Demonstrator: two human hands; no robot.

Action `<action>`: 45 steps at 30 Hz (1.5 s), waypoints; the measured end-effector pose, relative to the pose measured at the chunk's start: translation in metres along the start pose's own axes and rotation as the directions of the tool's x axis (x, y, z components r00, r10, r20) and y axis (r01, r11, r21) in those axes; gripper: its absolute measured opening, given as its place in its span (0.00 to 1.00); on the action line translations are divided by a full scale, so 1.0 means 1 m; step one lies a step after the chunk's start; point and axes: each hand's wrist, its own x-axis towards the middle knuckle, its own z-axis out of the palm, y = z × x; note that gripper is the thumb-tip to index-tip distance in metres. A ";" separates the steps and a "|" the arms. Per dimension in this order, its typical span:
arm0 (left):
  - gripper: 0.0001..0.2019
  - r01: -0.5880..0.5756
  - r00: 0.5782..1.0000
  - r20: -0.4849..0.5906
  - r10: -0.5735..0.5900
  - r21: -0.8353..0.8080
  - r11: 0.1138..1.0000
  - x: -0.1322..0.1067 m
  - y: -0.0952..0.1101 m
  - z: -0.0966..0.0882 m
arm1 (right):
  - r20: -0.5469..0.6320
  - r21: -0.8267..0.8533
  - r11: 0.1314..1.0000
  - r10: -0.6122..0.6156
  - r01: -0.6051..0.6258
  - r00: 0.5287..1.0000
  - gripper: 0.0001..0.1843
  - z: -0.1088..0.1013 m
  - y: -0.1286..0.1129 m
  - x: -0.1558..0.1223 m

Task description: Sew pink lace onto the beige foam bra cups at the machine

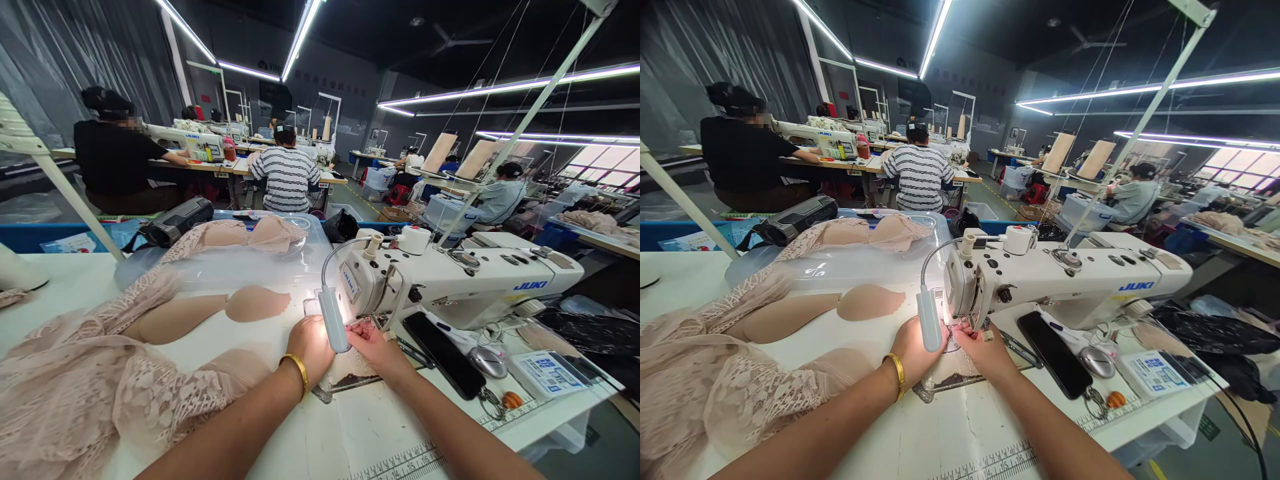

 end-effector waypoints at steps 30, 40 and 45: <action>0.14 -0.189 0.973 -0.128 0.193 0.044 0.981 -0.001 -0.008 0.008 | -0.154 -0.201 0.979 0.013 -0.044 0.988 0.10 0.010 -0.004 0.002; 0.16 -0.256 0.951 -0.161 0.265 0.074 0.964 0.000 -0.008 0.008 | -0.112 -0.181 0.984 -0.028 0.007 0.993 0.11 0.011 -0.005 0.003; 0.16 -0.265 0.948 -0.164 0.274 0.074 0.961 0.000 -0.008 0.008 | -0.121 -0.198 0.980 -0.015 -0.009 0.993 0.11 0.012 -0.005 0.003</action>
